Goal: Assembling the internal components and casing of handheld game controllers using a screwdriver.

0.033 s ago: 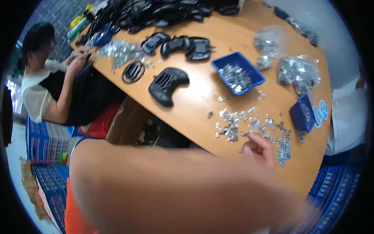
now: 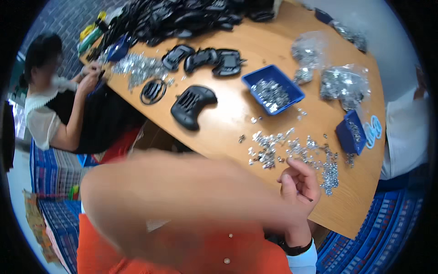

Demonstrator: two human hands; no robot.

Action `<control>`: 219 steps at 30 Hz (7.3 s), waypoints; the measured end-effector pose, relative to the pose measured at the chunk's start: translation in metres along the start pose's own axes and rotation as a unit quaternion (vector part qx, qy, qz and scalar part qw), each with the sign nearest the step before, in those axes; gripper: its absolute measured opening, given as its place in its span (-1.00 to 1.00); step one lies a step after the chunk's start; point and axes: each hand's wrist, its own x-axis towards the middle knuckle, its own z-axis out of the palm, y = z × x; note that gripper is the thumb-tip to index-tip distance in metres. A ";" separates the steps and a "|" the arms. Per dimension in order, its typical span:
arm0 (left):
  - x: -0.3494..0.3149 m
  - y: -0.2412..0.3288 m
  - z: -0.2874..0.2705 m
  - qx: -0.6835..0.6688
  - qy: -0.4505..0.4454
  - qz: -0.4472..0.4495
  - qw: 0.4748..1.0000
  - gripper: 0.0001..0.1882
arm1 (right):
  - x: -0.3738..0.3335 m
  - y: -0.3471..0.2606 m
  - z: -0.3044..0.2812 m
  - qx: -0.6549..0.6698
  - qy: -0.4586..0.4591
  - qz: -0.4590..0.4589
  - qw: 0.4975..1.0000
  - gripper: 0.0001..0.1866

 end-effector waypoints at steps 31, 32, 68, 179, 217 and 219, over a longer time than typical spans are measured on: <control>-0.019 -0.261 -0.156 0.470 0.226 -0.193 0.831 -0.24 | 0.003 0.015 -0.013 -0.132 0.075 0.160 0.975 -0.73; -0.007 -0.278 -0.154 0.475 0.202 -0.234 0.824 -0.22 | -0.001 0.015 -0.014 -0.142 0.089 0.175 0.970 -0.74; -0.093 -0.184 0.107 -0.595 0.280 -0.243 0.714 -0.56 | 0.057 0.067 0.088 -0.450 -0.173 -0.194 0.854 -0.91; -0.047 -0.205 0.096 -0.416 0.339 -0.165 0.828 -0.56 | 0.029 0.033 0.068 -0.239 -0.265 -0.076 0.931 -0.79; -0.041 -0.205 0.093 -0.418 0.343 -0.203 0.817 -0.56 | 0.035 0.041 0.064 -0.313 -0.286 -0.220 0.879 -0.78; -0.040 -0.205 0.093 -0.413 0.340 -0.212 0.818 -0.56 | 0.038 0.036 0.064 -0.314 -0.299 -0.206 0.877 -0.77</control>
